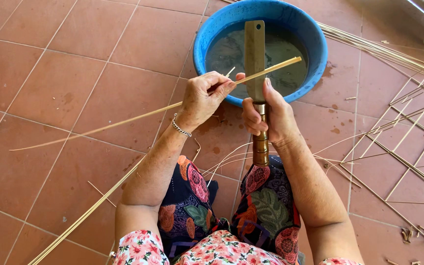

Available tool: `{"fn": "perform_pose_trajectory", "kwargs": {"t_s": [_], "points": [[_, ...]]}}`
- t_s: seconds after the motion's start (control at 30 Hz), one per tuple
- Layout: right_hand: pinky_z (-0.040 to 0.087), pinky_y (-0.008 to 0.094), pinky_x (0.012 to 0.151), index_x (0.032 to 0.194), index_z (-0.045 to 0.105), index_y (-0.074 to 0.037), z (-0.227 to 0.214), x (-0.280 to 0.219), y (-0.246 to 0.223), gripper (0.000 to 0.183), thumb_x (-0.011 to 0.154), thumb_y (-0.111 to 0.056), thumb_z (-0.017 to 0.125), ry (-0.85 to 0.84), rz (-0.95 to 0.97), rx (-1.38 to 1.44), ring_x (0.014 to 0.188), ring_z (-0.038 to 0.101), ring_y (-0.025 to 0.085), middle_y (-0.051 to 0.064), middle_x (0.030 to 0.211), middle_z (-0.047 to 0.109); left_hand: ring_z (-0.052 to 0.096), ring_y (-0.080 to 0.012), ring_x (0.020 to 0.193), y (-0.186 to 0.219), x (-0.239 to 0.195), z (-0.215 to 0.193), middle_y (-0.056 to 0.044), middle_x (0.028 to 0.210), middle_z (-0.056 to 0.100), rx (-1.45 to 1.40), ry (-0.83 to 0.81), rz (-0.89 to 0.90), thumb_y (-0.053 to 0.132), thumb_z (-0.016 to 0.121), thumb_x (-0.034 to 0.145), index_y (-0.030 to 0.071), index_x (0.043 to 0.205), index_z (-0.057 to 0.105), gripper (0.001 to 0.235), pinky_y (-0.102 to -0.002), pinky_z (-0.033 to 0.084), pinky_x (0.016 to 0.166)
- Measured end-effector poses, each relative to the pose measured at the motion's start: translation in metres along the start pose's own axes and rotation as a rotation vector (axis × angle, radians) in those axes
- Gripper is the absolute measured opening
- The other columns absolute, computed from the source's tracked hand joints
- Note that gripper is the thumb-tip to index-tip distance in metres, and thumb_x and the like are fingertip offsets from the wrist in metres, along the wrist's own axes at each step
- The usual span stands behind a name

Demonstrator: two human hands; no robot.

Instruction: The person sits on a tiled floor and uses a knife to split long bamboo sticks into thin strips. They repeatedly dip the sticks into a blue basin of water, then shave and split them with the knife, discarding the shavings onto the floor.

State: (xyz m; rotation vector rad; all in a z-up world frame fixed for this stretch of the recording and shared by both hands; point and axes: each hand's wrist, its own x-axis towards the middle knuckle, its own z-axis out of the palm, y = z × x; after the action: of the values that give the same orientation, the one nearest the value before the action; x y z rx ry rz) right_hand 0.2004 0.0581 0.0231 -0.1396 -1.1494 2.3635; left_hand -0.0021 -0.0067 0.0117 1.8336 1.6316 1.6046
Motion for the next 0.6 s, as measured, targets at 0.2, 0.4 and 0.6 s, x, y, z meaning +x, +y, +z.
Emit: {"fn": "perform_pose_trajectory", "kwargs": {"t_s": [0.2,0.4,0.6], "points": [[0.034,0.026,0.039,0.147,0.050,-0.007,-0.001,0.001,0.003,0.054,0.109,-0.046,0.044,0.107,-0.006,-0.099,0.040,0.035,0.009,0.002,0.060,0.046,0.064,-0.0202,0.096,0.019,0.006,0.002,-0.006,0.104,0.067,0.210,0.175,0.235,0.019,0.079,0.095,0.005,0.107,0.070,0.021,-0.036,0.053,0.083],[0.034,0.027,0.036,0.114,0.052,-0.009,-0.012,0.010,0.017,0.028,0.111,-0.036,0.048,0.244,0.121,-0.104,0.040,0.040,0.011,0.008,0.064,0.053,0.057,-0.0243,0.097,0.054,0.016,0.021,-0.006,0.100,0.060,0.388,0.155,0.444,0.025,0.080,0.093,0.009,0.114,0.070,0.028,-0.041,0.045,0.085],[0.036,0.026,0.036,0.113,0.055,-0.010,-0.014,0.009,0.013,0.029,0.111,-0.038,0.047,0.169,0.085,-0.100,0.040,0.042,0.011,0.006,0.062,0.052,0.066,-0.0166,0.092,0.032,0.019,0.026,-0.003,0.098,0.063,0.093,0.070,0.392,0.020,0.067,0.108,0.011,0.107,0.059,0.012,-0.031,0.056,0.081]]}}
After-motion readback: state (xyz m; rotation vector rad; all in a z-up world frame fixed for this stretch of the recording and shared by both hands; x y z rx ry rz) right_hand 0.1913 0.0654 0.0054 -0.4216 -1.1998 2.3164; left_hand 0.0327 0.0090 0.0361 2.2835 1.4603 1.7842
